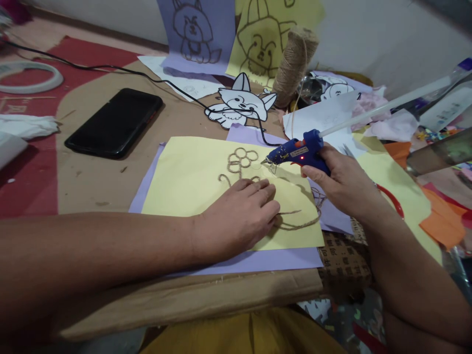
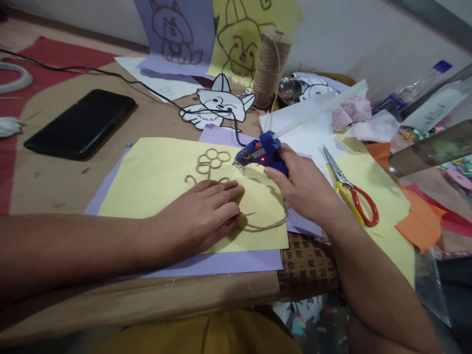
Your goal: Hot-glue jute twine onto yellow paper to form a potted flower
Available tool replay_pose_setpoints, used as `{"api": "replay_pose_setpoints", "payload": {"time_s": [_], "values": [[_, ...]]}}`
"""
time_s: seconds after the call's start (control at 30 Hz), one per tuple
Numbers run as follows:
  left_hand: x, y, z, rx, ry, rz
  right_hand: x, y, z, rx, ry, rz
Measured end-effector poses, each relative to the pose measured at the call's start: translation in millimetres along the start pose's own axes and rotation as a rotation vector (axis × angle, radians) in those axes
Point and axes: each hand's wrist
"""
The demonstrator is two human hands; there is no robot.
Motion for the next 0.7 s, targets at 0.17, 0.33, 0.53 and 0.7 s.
{"api": "replay_pose_setpoints", "payload": {"time_s": [0.17, 0.33, 0.53, 0.7], "values": [[0.1, 0.0, -0.9, -0.002, -0.009, -0.006, -1.6, -1.2, -3.2, -0.041, 0.027, 0.023], [-0.3, -0.5, 0.0, -0.003, -0.022, -0.005, -1.0, -2.2, -5.6, -0.043, 0.030, 0.015], [-1.2, -0.7, -0.1, 0.016, -0.011, 0.003, 0.9, -3.2, -7.4, -0.035, 0.013, -0.007], [-0.7, -0.6, -0.1, 0.013, -0.012, 0.001, 1.2, -4.2, -8.8, -0.041, 0.008, -0.007]]}}
Point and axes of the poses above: each hand's wrist, its own y-axis away from the middle knuckle, its own z-axis out of the back of the hand, x = y × z
